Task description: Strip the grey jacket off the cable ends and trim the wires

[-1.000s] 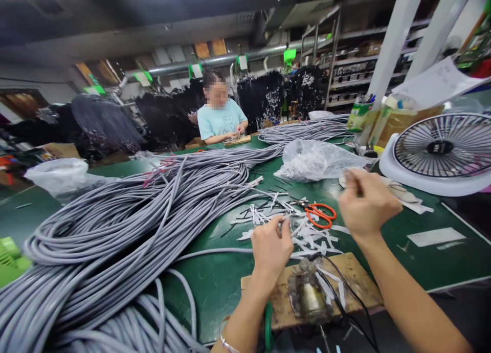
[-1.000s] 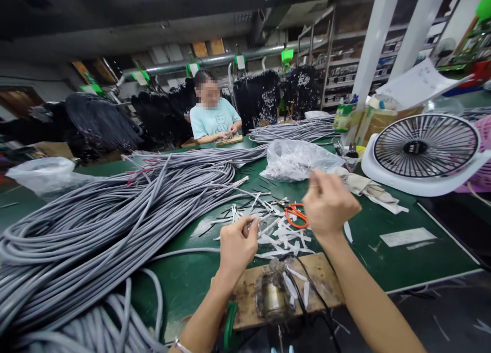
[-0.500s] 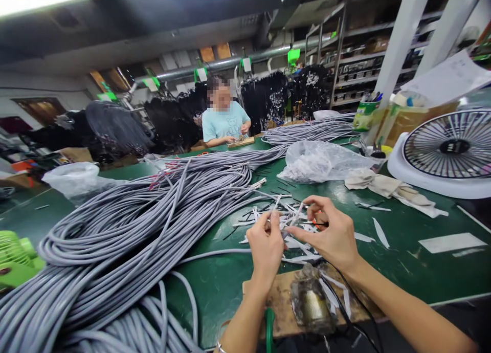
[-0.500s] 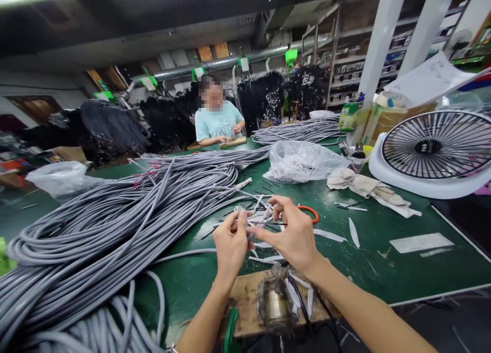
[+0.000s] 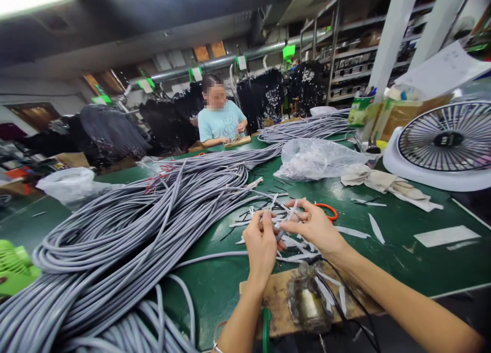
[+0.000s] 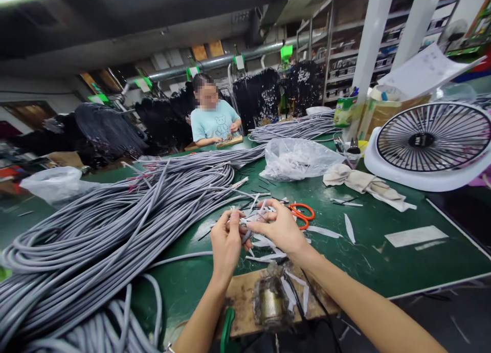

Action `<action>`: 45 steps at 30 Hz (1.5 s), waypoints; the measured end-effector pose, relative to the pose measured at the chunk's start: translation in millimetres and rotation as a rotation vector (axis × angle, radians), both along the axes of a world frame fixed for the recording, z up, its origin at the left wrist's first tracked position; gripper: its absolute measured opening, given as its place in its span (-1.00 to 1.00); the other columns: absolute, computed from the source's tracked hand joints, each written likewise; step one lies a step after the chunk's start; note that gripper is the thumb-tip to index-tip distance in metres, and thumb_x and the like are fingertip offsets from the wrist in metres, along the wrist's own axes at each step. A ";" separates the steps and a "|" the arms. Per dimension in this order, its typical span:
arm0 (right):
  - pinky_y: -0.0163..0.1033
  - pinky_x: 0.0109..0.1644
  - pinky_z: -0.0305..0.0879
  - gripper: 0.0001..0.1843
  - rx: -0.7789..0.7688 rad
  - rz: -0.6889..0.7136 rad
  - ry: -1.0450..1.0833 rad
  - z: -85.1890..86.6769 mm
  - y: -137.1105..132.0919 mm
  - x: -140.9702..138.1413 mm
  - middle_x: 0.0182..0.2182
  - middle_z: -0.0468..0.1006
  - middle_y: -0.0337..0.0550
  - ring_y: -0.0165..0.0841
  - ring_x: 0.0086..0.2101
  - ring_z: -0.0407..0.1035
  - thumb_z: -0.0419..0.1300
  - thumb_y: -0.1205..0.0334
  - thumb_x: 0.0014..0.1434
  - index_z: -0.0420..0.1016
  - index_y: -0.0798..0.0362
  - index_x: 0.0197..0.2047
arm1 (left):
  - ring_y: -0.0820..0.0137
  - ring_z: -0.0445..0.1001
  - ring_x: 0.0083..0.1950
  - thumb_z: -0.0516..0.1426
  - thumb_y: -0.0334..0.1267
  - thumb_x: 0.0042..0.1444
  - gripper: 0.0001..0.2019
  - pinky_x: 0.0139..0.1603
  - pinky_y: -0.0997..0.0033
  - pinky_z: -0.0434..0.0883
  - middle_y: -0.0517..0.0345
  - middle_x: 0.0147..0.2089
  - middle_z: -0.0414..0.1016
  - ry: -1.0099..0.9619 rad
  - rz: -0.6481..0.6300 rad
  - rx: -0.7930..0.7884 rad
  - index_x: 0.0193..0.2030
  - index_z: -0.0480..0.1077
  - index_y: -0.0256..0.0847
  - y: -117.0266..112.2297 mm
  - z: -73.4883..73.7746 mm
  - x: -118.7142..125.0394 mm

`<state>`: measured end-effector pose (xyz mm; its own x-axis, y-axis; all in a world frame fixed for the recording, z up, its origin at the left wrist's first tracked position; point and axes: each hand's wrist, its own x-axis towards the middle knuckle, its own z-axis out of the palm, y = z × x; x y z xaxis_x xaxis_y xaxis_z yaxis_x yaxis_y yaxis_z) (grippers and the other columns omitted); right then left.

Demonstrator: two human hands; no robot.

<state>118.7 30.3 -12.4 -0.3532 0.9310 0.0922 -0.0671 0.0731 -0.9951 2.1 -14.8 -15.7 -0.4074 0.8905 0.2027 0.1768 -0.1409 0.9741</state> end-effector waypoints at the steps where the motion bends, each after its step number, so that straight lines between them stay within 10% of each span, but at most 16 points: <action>1: -0.39 -0.52 0.14 -0.65 0.004 0.027 -0.007 0.4 0.2 0.2 -0.64 0.37 -0.34 -0.51 -0.61 0.23 0.29 0.17 -0.17 0.34 0.12 -0.30 | 0.51 0.28 -0.77 -0.06 -0.02 0.13 -0.71 -0.79 0.59 0.18 0.31 -0.67 0.26 -0.015 -0.001 0.001 -0.37 0.27 -0.20 0.5 -0.3 -0.6; 9: -0.37 -0.47 0.19 -0.81 0.351 -0.099 -0.187 -2.1 -4.8 -0.9 -0.61 0.42 -0.23 -0.44 -0.54 0.28 0.18 0.19 -0.01 0.40 0.12 -0.54 | 0.51 0.33 -0.53 0.07 0.00 0.01 -0.66 -0.53 0.55 0.34 0.22 -0.55 0.33 -0.189 0.150 0.116 -0.53 0.28 -0.27 9.3 -1.0 -10.5; 22: -0.34 -0.44 0.17 -0.79 0.408 -0.097 -0.152 1.3 -3.0 -1.8 -0.59 0.42 -0.23 -0.42 -0.52 0.26 0.14 0.19 0.03 0.37 0.10 -0.56 | 0.45 0.28 -0.33 0.12 -0.10 0.03 -0.68 -0.23 0.42 0.28 0.26 -0.55 0.05 -0.872 -0.417 0.139 -0.59 0.20 -0.26 -0.2 17.6 -11.1; 29: -0.35 -0.50 0.11 -0.76 0.340 -0.261 -0.212 -5.8 10.4 3.9 -0.68 0.34 -0.27 -0.45 -0.58 0.20 0.18 0.19 -0.04 0.33 0.10 -0.65 | 0.48 0.29 -0.25 0.11 0.01 0.00 -0.82 -0.27 0.47 0.28 0.29 -0.32 0.34 -0.771 -0.314 0.589 -0.48 0.44 0.07 -12.9 34.9 -51.0; 35: -0.36 -0.41 0.21 -0.83 0.388 -0.167 -0.019 -1.7 0.8 0.2 -0.54 0.44 -0.24 -0.43 -0.48 0.30 0.15 0.17 0.04 0.42 0.10 -0.47 | 0.38 0.38 -0.20 0.28 -0.26 -0.21 -0.61 -0.23 0.49 0.30 0.06 -0.21 0.46 -0.072 -0.254 0.016 -0.15 0.47 -0.21 -0.5 20.9 -37.4; 45: -0.34 -0.36 0.18 -0.79 0.454 0.044 0.142 7.2 -2.1 5.3 -0.50 0.33 -0.24 -0.44 -0.44 0.24 0.15 0.13 0.07 0.38 0.08 -0.49 | 0.62 0.14 -0.66 0.09 -0.11 0.03 -0.75 -0.67 0.61 0.08 0.24 -0.54 0.33 -0.001 -0.232 -0.022 -0.32 0.38 -0.29 2.1 3.7 -10.1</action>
